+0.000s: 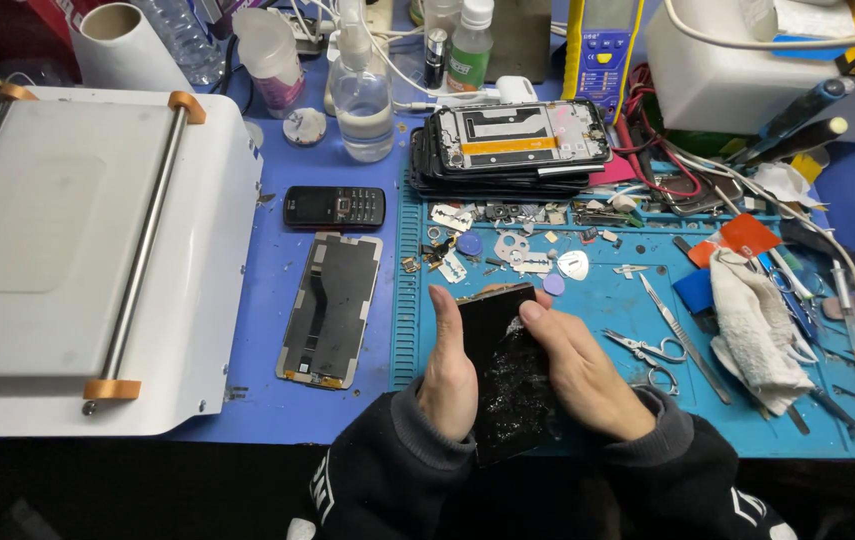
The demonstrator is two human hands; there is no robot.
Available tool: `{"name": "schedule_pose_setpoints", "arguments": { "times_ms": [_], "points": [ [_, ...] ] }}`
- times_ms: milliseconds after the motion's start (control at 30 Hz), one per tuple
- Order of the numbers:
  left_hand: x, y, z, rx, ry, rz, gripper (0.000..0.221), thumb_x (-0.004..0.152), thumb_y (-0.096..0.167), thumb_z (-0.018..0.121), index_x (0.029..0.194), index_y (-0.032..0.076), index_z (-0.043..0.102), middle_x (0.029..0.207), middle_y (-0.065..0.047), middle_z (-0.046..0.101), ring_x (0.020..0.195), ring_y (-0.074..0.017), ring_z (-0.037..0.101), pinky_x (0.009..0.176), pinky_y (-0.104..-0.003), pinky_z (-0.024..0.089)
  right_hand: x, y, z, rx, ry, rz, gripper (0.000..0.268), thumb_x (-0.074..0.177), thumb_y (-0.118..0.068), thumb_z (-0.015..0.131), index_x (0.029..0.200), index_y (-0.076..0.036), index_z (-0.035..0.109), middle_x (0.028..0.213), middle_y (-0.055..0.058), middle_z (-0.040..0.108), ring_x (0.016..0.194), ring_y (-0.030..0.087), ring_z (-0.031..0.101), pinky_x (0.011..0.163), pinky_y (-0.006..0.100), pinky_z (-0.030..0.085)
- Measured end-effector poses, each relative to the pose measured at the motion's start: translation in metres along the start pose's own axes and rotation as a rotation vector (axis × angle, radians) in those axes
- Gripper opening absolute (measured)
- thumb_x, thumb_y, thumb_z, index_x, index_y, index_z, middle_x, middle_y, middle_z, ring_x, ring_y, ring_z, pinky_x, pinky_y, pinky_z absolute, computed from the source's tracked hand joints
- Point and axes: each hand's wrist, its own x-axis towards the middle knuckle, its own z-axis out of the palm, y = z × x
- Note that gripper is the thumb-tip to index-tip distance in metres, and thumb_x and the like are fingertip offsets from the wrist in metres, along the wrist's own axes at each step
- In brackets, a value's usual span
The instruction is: Dismantling a smartphone for screen or component repair at a technician's workbench.
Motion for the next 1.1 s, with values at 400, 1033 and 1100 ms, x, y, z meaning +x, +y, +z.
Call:
{"name": "schedule_pose_setpoints", "arguments": {
  "times_ms": [400, 1033, 1100],
  "points": [
    [0.005, -0.006, -0.008, 0.082, 0.076, -0.036, 0.09, 0.096, 0.067, 0.009, 0.122, -0.001, 0.064, 0.128, -0.014, 0.067, 0.115, -0.0251, 0.064, 0.113, -0.035, 0.042, -0.018, -0.046, 0.016, 0.359, 0.17, 0.108, 0.04, 0.098, -0.041, 0.05, 0.084, -0.008, 0.067, 0.074, 0.012, 0.049, 0.076, 0.025, 0.046, 0.086, 0.038, 0.04],
    [0.001, 0.0, -0.002, 0.071, 0.104, -0.002, 0.087, 0.098, 0.065, 0.013, 0.121, -0.001, 0.064, 0.119, -0.013, 0.069, 0.105, -0.0221, 0.066, 0.103, -0.032, 0.05, -0.004, -0.004, 0.005, 0.329, 0.2, -0.031, 0.022, 0.101, -0.015, 0.067, 0.091, 0.003, 0.073, 0.075, 0.005, 0.063, 0.072, 0.01, 0.061, 0.062, 0.028, 0.061],
    [-0.001, -0.001, 0.001, 0.104, 0.11, -0.015, 0.086, 0.097, 0.065, 0.012, 0.122, 0.0, 0.061, 0.118, -0.013, 0.068, 0.103, -0.0221, 0.066, 0.1, -0.033, 0.052, -0.004, -0.001, 0.004, 0.36, 0.208, -0.043, 0.024, 0.099, -0.018, 0.069, 0.087, 0.002, 0.071, 0.073, 0.005, 0.062, 0.072, 0.01, 0.061, 0.061, 0.028, 0.062]
  ]
}}
